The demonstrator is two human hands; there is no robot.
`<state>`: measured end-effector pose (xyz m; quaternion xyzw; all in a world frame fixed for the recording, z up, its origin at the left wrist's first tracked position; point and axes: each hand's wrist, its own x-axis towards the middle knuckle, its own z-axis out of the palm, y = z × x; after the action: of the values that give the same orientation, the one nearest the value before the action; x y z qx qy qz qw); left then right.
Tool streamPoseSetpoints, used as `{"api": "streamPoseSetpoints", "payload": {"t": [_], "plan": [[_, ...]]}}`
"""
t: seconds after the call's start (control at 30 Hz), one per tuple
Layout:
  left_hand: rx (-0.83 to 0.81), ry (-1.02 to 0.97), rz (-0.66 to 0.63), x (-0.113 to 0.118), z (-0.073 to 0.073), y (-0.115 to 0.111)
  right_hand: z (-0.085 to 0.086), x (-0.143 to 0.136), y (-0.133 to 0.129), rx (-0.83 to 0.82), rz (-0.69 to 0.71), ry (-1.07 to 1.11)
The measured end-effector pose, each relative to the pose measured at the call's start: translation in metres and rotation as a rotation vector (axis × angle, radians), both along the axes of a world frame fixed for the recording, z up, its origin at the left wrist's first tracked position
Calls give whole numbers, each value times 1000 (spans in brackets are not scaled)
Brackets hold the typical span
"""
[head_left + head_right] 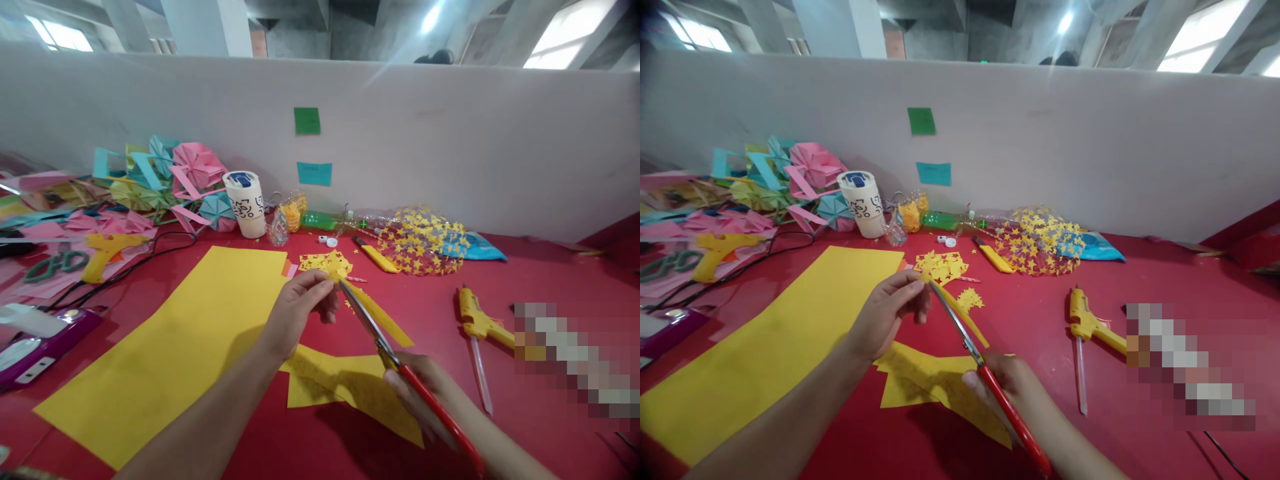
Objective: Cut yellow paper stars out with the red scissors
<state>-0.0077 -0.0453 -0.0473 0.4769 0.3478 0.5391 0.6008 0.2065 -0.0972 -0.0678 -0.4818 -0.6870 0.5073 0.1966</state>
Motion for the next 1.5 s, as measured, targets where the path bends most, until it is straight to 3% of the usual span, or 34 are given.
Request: {"api": "streamPoseSetpoints", "payload": {"t": [0.3,0.53,0.8,1.03,1.37,1.5], "plan": [[28,104,-25,-5,-2,3,-6,2,1,10,34,23],[29,126,-40,-5,-1,3,6,3,-3,-75,86,79],[27,141,-24,-6,-1,3,-7,2,3,-40,11,69],[14,171,-28,-7,0,3,10,1,-2,-114,14,54],[4,195,-61,-11,2,4,12,7,-1,-218,49,-2],[4,218,-84,-15,3,5,15,8,-1,-179,46,-52]]}}
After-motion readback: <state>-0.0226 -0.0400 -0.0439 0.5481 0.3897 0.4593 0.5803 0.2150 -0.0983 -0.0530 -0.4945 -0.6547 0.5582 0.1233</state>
